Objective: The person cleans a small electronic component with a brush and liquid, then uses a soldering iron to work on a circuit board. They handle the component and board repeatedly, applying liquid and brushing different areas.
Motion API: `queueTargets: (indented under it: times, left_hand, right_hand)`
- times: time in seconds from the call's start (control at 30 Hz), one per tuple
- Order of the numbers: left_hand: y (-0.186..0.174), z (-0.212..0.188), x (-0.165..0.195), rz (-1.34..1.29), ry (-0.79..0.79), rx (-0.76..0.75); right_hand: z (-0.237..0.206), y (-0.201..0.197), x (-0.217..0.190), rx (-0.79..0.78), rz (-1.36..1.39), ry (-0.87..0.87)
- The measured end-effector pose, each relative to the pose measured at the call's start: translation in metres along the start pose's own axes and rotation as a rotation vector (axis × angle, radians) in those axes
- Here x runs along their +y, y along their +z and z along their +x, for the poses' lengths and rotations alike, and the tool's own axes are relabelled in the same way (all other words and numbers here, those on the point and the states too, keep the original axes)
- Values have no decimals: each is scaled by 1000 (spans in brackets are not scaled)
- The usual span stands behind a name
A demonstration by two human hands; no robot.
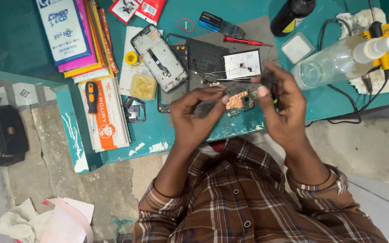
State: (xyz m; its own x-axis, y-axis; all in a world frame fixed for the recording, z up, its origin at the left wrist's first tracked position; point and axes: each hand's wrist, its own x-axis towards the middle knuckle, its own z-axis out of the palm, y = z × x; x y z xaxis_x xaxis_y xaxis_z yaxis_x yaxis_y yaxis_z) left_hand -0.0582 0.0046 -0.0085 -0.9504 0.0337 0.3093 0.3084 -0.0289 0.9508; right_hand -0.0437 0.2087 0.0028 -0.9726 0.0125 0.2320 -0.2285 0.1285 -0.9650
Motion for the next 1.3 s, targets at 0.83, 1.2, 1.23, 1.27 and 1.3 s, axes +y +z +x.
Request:
queueTargets:
  times: [0.83, 1.2, 1.23, 1.27, 1.3]
  left_hand:
    - [-8, -35, -21, -439, -446, 153]
    - [-3, -33, -20, -510, -444, 98]
    - [-3, -32, -22, -499, -447, 100]
    - [-2, -32, -24, -488, -450, 102]
    - [0, -32, -26, -549, -483, 102]
  right_hand:
    - [11, -109, 23, 370, -958, -667]
    - [32, -126, 59, 192, -792, -576]
    - [35, -126, 58, 191, -805, -616]
    - [40, -124, 57, 187, -795, -632]
    - [45, -123, 54, 183, -786, -649]
